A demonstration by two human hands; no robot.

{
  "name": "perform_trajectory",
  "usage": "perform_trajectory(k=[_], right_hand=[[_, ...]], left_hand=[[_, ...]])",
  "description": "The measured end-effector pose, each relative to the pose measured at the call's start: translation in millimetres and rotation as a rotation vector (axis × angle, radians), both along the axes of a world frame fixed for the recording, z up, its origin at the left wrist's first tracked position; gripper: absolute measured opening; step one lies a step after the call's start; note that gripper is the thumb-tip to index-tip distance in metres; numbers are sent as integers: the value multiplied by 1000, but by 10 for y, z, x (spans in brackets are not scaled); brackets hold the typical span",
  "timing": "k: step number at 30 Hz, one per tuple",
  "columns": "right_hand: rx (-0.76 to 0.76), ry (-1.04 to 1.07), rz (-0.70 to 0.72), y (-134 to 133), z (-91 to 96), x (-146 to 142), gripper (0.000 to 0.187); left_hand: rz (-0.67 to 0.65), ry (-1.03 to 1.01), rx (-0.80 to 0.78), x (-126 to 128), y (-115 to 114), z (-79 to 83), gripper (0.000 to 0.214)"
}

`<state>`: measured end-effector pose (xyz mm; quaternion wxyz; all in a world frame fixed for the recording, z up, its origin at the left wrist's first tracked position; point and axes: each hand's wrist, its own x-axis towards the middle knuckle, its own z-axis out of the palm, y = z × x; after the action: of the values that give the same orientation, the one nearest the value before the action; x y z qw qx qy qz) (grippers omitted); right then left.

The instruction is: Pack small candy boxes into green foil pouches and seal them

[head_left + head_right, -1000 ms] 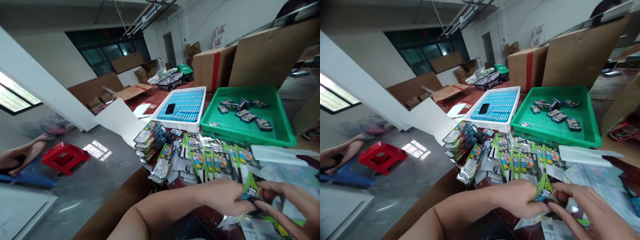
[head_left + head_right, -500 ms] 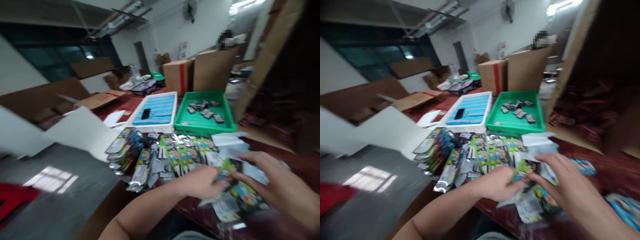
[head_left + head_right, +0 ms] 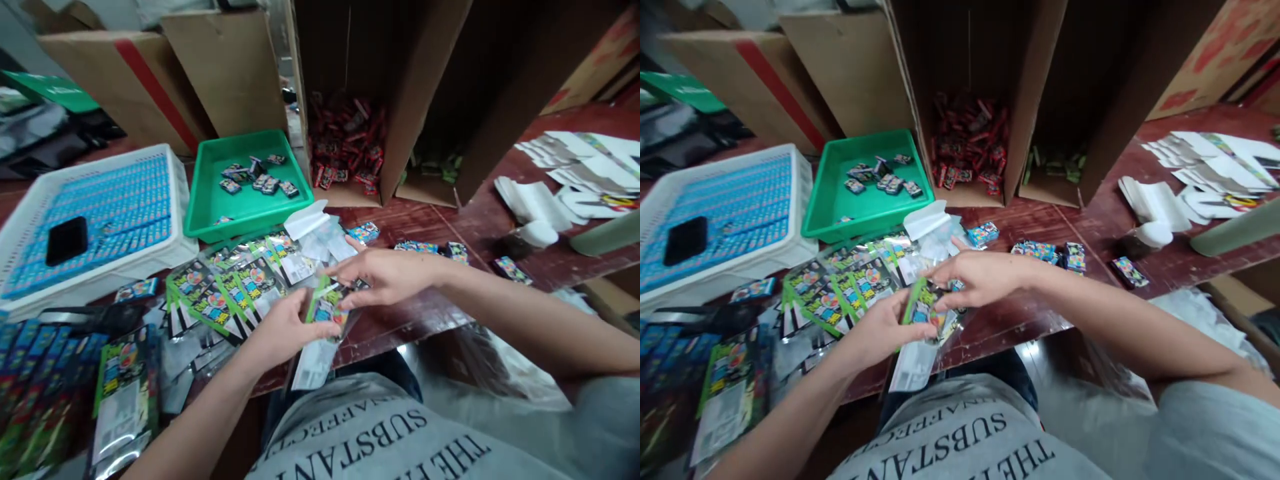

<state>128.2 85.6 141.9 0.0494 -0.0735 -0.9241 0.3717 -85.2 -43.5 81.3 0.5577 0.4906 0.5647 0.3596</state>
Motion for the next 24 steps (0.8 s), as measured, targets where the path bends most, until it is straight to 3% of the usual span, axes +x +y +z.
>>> perform_trajectory(k=[2, 4, 6, 8, 10, 13, 17, 21, 24], right_hand=[[-52, 200, -327, -63, -232, 65, 22], [-150, 319, -667, -242, -517, 67, 47], [-257, 249, -843, -483, -782, 22, 54], [-238, 81, -928, -698, -991, -44, 45], [-123, -59, -1018, -815, -1148, -100, 38], [-46, -193, -1084, -823, -1345, -125, 38], [-114, -245, -1083, -759, -1518, -71, 41], [-161, -171, -1065, -606, -1393, 242, 43], [-91, -19, -1117, -244, -1138, 668, 47]], left_hand=[[218, -2, 33, 76, 61, -108, 38], [398, -70, 74, 179, 114, -238, 38], [494, -159, 93, 308, 151, -371, 43], [551, -122, 98, 435, 170, -491, 45], [565, 79, 122, 522, 187, -593, 43], [489, 454, 168, 578, 256, -731, 36], [394, 730, 146, 612, 388, -876, 35], [244, 711, 144, 539, 453, -864, 36], [231, 749, 307, 365, 551, -687, 61]])
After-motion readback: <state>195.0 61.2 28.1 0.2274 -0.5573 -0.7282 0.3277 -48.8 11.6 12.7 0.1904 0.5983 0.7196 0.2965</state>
